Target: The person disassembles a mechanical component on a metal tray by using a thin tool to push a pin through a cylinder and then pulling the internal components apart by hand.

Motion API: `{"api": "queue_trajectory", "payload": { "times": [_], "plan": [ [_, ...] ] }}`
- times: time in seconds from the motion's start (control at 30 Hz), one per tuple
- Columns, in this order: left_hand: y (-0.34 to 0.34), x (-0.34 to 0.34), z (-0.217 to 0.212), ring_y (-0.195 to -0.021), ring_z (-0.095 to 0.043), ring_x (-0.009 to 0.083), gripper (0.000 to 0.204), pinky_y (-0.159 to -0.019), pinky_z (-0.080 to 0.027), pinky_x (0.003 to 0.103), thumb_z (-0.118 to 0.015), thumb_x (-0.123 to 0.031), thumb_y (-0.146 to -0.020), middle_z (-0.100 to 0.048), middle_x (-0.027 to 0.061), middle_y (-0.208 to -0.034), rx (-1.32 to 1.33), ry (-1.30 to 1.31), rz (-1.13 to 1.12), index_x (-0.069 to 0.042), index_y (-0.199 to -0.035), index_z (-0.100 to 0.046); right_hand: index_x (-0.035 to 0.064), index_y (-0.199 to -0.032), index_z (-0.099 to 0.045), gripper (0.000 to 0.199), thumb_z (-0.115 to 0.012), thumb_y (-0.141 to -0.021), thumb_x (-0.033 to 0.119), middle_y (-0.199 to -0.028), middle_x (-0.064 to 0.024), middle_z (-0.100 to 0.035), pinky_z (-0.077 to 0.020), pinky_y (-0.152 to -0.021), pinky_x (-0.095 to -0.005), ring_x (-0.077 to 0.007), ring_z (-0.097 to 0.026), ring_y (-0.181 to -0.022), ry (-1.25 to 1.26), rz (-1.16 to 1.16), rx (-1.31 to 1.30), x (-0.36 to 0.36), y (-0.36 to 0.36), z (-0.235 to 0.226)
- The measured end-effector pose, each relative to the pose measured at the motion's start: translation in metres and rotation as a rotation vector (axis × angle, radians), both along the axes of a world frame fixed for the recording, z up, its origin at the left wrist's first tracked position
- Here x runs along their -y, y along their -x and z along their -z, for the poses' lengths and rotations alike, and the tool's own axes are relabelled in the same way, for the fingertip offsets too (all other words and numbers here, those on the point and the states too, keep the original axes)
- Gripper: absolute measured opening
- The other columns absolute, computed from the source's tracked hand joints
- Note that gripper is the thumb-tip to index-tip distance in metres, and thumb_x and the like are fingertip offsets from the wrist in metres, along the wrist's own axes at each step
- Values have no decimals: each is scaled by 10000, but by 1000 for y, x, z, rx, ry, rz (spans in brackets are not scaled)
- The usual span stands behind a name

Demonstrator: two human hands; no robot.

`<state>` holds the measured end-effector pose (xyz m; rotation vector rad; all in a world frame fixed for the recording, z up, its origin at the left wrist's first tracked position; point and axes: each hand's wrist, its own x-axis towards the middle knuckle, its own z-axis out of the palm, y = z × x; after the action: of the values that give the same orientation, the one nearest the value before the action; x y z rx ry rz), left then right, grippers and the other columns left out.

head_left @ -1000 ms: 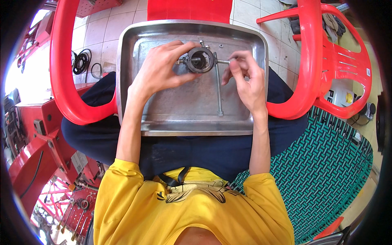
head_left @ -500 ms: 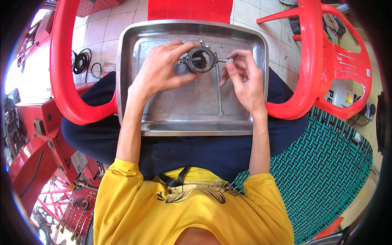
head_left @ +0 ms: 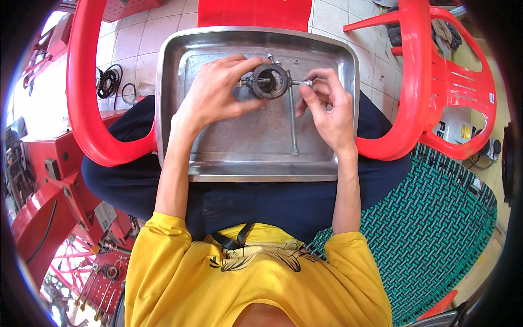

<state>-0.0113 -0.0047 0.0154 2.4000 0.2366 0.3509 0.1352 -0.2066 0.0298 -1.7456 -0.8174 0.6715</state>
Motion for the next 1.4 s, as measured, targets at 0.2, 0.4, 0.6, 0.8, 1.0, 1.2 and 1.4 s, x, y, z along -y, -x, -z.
{"api": "queue_trajectory", "payload": {
  "times": [0.2, 0.4, 0.6, 0.8, 1.0, 1.2, 1.4],
  "plan": [
    [0, -1, 0, -982, -740, 345, 611, -859, -571, 443, -899, -271, -700, -752, 173, -1089, -4, -4, 9, -75, -1250, -718, 10, -1050, -621, 299, -676, -1043, 304, -665, -56, -668, -455, -536, -269, -108, -637, -569, 13, 5, -7, 0, -1, -2],
    [0, 0, 2, -983, -739, 343, 612, -873, -570, 445, -892, -253, -695, -750, 172, -1094, 7, -7, 17, -82, -1255, -718, 28, -1034, -632, 280, -670, -1047, 305, -617, -37, -634, -419, -515, -273, -83, -605, -551, 43, 31, -22, -1, 2, -3],
    [-1, -2, 0, -985, -731, 351, 637, -872, -571, 448, -880, -222, -672, -741, 163, -1095, -1, 5, 36, -115, -1276, -705, 36, -1036, -631, 276, -682, -1040, 307, -615, -39, -619, -397, -516, -274, -80, -586, -550, 105, -8, 68, 4, -4, 2],
    [0, -1, -2, -1014, -733, 336, 644, -899, -577, 442, -881, -186, -649, -748, 146, -1107, -20, 13, 39, -104, -1268, -724, 37, -1033, -639, 287, -714, -1016, 313, -618, -47, -591, -403, -539, -280, -87, -547, -551, 78, -7, 121, 3, -4, -2],
    [0, -1, 1, -1014, -739, 329, 638, -908, -581, 443, -881, -185, -650, -752, 148, -1107, -7, 27, 35, -106, -1265, -728, 37, -1034, -640, 281, -722, -1010, 305, -624, -48, -591, -408, -546, -286, -90, -550, -551, 66, -10, 157, 2, -3, 1],
    [-1, -1, 0, -1009, -741, 327, 642, -902, -583, 439, -887, -187, -646, -754, 148, -1101, -9, 15, 38, -102, -1262, -728, 39, -1043, -643, 291, -713, -1016, 319, -618, -52, -602, -407, -543, -294, -100, -556, -538, 6, 10, 121, 0, 0, 4],
    [-1, -1, -2, -1013, -740, 328, 640, -902, -584, 435, -881, -166, -640, -752, 145, -1096, -22, 34, 42, -103, -1258, -729, 33, -1042, -641, 315, -710, -1017, 339, -589, -51, -586, -406, -528, -289, -94, -538, -510, 95, -6, 73, 3, -2, 3]
  ]
}}
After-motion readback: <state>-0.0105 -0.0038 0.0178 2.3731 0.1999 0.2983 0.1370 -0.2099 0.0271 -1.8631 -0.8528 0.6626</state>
